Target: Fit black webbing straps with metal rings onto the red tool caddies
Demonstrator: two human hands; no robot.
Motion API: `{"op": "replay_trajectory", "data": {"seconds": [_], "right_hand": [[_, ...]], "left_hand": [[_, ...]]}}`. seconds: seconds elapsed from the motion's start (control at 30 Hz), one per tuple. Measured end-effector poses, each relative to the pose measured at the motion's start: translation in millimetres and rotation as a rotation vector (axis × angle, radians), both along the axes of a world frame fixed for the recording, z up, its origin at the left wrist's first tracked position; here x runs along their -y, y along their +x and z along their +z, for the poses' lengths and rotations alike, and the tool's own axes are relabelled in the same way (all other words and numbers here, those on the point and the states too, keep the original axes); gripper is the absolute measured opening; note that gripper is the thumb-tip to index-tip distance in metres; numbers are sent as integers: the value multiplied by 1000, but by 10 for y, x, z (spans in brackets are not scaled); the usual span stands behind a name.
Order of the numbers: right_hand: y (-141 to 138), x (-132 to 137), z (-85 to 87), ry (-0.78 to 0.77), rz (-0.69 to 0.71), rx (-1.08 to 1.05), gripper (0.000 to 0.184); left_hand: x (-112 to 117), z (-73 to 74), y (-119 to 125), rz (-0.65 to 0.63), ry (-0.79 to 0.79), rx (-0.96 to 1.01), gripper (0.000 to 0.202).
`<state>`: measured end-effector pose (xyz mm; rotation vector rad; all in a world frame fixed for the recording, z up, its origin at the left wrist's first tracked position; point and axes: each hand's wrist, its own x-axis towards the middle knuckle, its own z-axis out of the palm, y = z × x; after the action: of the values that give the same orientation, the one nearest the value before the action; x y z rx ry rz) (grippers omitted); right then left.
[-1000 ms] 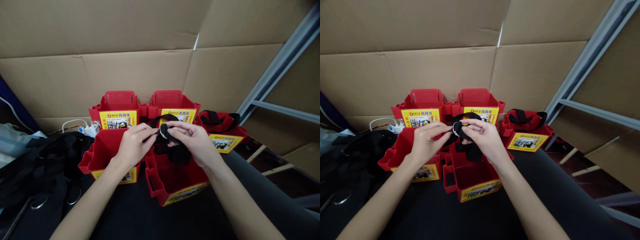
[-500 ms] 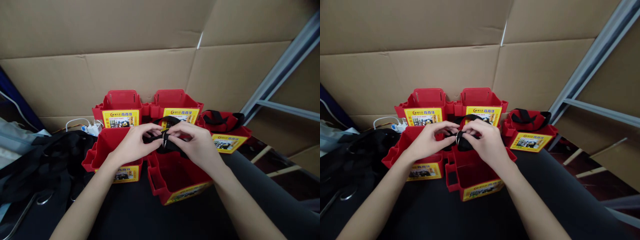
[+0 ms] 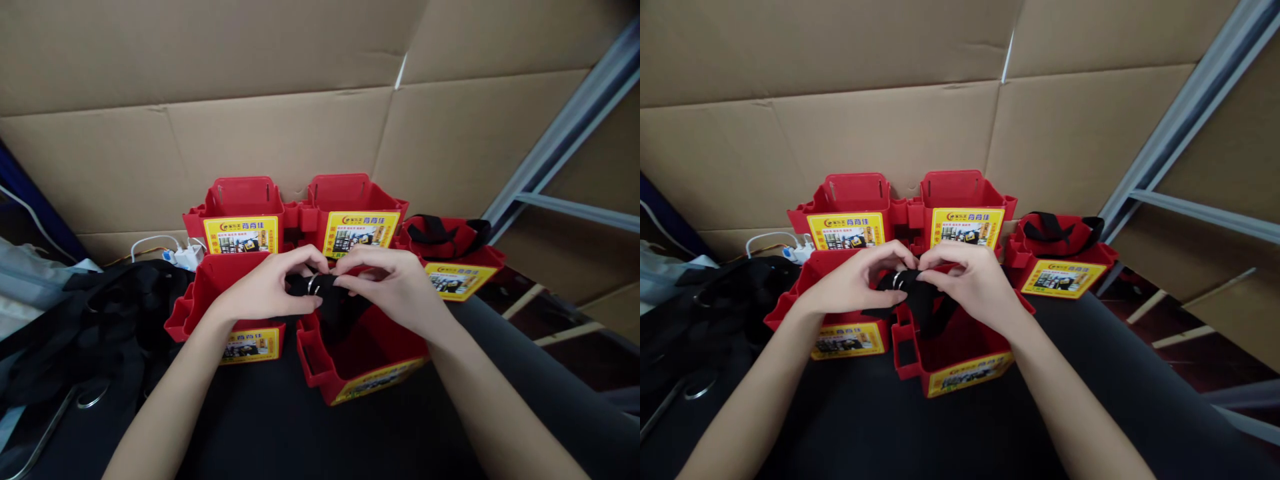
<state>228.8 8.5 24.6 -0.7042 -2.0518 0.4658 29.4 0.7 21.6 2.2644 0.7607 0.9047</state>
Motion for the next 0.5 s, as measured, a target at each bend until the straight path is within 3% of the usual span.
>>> {"op": "replay_trajectory", "data": {"seconds": [0.13,0.27,0.37,0.5], "right_hand": [[51,21,11,54,-31,-137,7],[39,-49,-6,145,-135,-275,6],[100,-182,11,146,-165,-440,8],[379,-319,127,229,-262,-823,14]], "left_hand": [[-3,-22,93,42,78,36,12],[-22,-59,170,181,117,108,21],[-65,-59,102,266,135,16,28],[-156,-34,-108,411,242,16,32]]}}
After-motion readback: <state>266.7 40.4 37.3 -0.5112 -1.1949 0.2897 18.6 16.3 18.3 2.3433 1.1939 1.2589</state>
